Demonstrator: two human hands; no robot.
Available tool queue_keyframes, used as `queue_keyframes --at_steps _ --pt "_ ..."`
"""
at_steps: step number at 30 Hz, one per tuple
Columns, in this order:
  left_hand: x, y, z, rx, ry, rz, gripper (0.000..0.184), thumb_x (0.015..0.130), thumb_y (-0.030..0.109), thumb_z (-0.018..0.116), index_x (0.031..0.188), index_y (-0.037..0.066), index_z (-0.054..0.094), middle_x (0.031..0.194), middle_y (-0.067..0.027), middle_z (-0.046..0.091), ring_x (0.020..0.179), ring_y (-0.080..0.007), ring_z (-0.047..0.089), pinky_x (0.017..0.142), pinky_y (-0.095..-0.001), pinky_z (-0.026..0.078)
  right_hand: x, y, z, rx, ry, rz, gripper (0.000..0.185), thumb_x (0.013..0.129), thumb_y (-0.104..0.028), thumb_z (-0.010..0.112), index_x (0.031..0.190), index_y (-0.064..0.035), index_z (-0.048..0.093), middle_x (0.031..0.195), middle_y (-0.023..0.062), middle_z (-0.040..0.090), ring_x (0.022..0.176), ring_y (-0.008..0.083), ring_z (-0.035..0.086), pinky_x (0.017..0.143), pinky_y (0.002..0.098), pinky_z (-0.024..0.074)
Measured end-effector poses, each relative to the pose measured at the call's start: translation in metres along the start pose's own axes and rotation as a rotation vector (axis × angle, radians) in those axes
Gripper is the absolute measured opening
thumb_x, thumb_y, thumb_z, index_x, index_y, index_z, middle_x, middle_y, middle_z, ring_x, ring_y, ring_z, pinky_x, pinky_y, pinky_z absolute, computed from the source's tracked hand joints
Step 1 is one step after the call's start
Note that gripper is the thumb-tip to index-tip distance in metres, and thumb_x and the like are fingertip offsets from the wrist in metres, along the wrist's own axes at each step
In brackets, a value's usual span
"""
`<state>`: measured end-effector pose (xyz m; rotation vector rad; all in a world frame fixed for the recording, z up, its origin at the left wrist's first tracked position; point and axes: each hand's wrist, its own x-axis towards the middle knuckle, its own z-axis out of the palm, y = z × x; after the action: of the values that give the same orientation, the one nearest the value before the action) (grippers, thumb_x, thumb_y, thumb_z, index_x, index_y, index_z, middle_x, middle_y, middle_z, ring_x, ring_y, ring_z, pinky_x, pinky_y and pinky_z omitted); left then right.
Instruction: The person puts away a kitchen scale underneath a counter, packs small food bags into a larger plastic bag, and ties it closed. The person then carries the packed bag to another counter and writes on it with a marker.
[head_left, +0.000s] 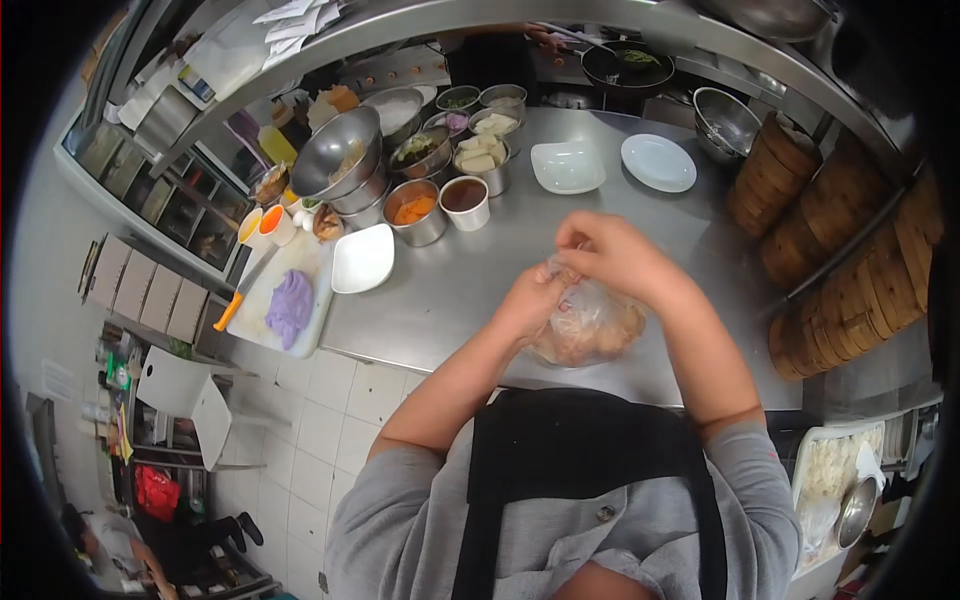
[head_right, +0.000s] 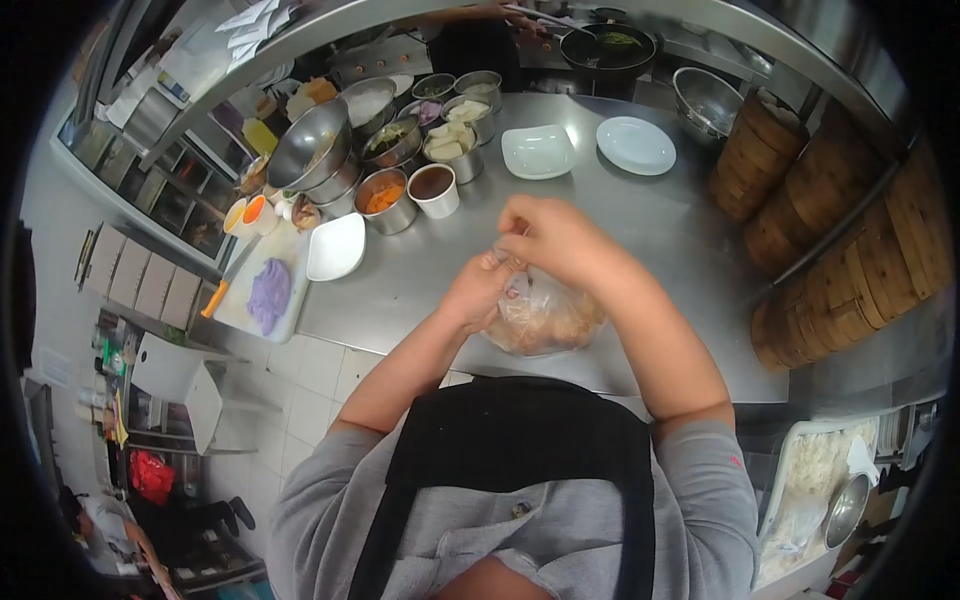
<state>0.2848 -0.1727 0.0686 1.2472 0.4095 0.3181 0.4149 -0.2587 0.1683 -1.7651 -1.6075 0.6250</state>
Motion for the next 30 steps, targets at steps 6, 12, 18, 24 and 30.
queue_keyframes --at_steps 6,12,18,24,30 --pt "0.004 -0.003 0.004 0.041 0.133 0.066 0.018 0.096 0.025 0.051 0.100 0.010 0.060 0.093 0.0003 0.062 0.080 -0.0086 0.054 0.064 -0.0246 0.040 -0.052 0.002 0.013 -0.132 0.010 -0.292 0.026 0.078 -0.012 0.067 0.102 -0.0054 0.061 0.090 0.0145 0.060 0.079 0.0305 0.061 0.070 0.0362 0.0488" --pt "-0.014 0.003 0.008 0.159 0.048 0.204 0.025 0.095 0.026 0.053 0.105 0.005 0.061 0.090 -0.0013 0.064 0.073 -0.0102 0.058 0.065 -0.0249 0.046 -0.034 0.033 0.024 0.099 0.299 -0.216 0.009 0.080 -0.005 0.061 0.088 -0.0024 0.066 0.081 0.0105 0.061 0.073 0.0243 0.059 0.067 0.0311 0.0474" --pt "-0.023 -0.008 0.004 0.397 0.239 0.203 0.024 0.087 0.026 0.064 0.097 0.004 0.066 0.084 -0.0036 0.067 0.074 -0.0152 0.062 0.069 -0.0292 0.049 -0.015 0.058 0.051 0.380 0.305 0.027 0.006 0.087 -0.003 0.054 0.089 -0.0013 0.059 0.079 0.0041 0.060 0.072 0.0110 0.054 0.066 0.0268 0.0448" --pt "-0.046 0.007 0.016 0.998 0.576 0.529 0.018 0.078 0.022 0.069 0.093 0.012 0.069 0.082 -0.0035 0.064 0.087 -0.0207 0.055 0.087 -0.0401 0.033 -0.008 0.066 0.066 0.375 0.355 -0.111 0.004 0.090 -0.006 0.050 0.088 -0.0033 0.049 0.075 0.0023 0.056 0.070 0.0089 0.051 0.064 0.0236 0.0438" --pt "-0.050 -0.001 0.012 1.310 0.655 0.952 0.018 0.076 0.019 0.066 0.093 0.013 0.068 0.076 0.0007 0.060 0.085 -0.0159 0.052 0.086 -0.0422 0.028 -0.002 0.069 0.058 0.486 0.113 0.098 0.005 0.090 -0.005 0.049 0.088 -0.0029 0.053 0.075 0.0007 0.056 0.067 0.0092 0.052 0.060 0.0243 0.0428"
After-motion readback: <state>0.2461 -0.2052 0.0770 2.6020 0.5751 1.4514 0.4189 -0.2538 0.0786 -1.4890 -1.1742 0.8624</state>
